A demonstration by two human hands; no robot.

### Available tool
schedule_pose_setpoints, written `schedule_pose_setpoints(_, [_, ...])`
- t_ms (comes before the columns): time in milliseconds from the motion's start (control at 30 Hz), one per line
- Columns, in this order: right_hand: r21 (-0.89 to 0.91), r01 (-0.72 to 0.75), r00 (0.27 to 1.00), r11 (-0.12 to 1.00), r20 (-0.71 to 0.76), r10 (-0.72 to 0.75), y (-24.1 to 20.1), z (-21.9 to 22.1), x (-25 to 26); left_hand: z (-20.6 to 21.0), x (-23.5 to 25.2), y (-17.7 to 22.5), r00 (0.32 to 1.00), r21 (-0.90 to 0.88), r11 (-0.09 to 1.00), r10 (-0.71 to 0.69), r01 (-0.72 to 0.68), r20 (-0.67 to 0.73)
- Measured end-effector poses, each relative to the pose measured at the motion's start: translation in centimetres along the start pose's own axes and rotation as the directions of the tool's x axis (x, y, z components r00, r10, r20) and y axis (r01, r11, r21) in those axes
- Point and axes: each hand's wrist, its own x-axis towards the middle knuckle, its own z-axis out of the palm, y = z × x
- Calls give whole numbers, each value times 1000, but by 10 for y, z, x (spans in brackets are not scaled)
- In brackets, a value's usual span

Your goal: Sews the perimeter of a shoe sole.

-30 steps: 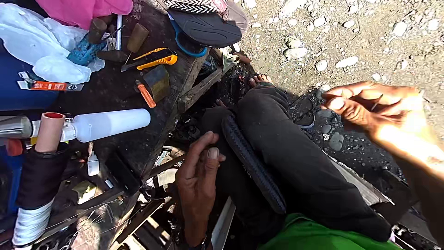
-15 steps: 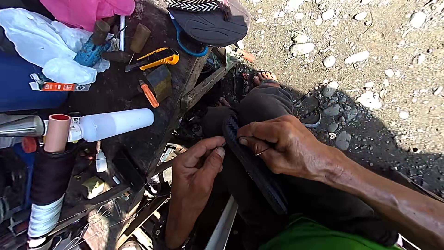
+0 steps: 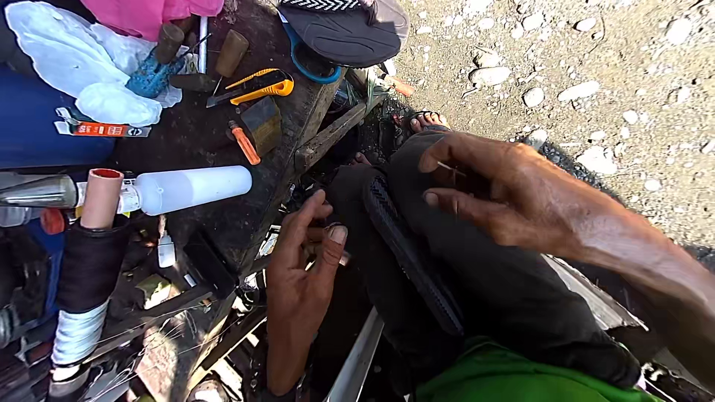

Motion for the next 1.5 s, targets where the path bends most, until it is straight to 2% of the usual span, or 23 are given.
schedule_pose_setpoints(67, [-38,-82,996,996,-51,80,7,-25,-10,15,-10,3,984,54,995,88,-81,-152])
schedule_pose_setpoints(100, [-24,-68,995,997,-74,66,10,-29,-15,27,-15,6,977,43,994,106,-99,-186])
schedule_pose_setpoints(233, [191,124,990,974,38,-134,10,8,-28,65,-22,8,981,-31,997,65,-72,-181])
schedule_pose_setpoints(267, [177,165,982,970,60,-178,9,20,-28,68,-21,8,980,-80,995,51,-67,-191])
schedule_pose_setpoints(367, [-23,219,975,975,26,-219,1,40,-26,68,-20,10,980,-182,982,9,-46,-200])
schedule_pose_setpoints(500, [-157,224,974,962,16,-224,-5,46,-20,68,-20,10,978,-185,982,5,-44,-207])
schedule_pose_setpoints(933, [-243,227,973,943,83,-213,-12,40,-16,72,-20,7,970,-189,979,33,-80,-242])
schedule_pose_setpoints(1200, [-475,336,938,814,250,-241,-34,19,3,87,-14,5,945,-111,983,102,-143,-312])
schedule_pose_setpoints(1400, [-488,373,923,789,287,-258,-37,17,9,93,-14,3,935,-135,978,107,-160,-338])
schedule_pose_setpoints(1500, [-475,384,917,792,293,-269,-35,15,11,84,-13,2,957,-227,964,75,-142,-281])
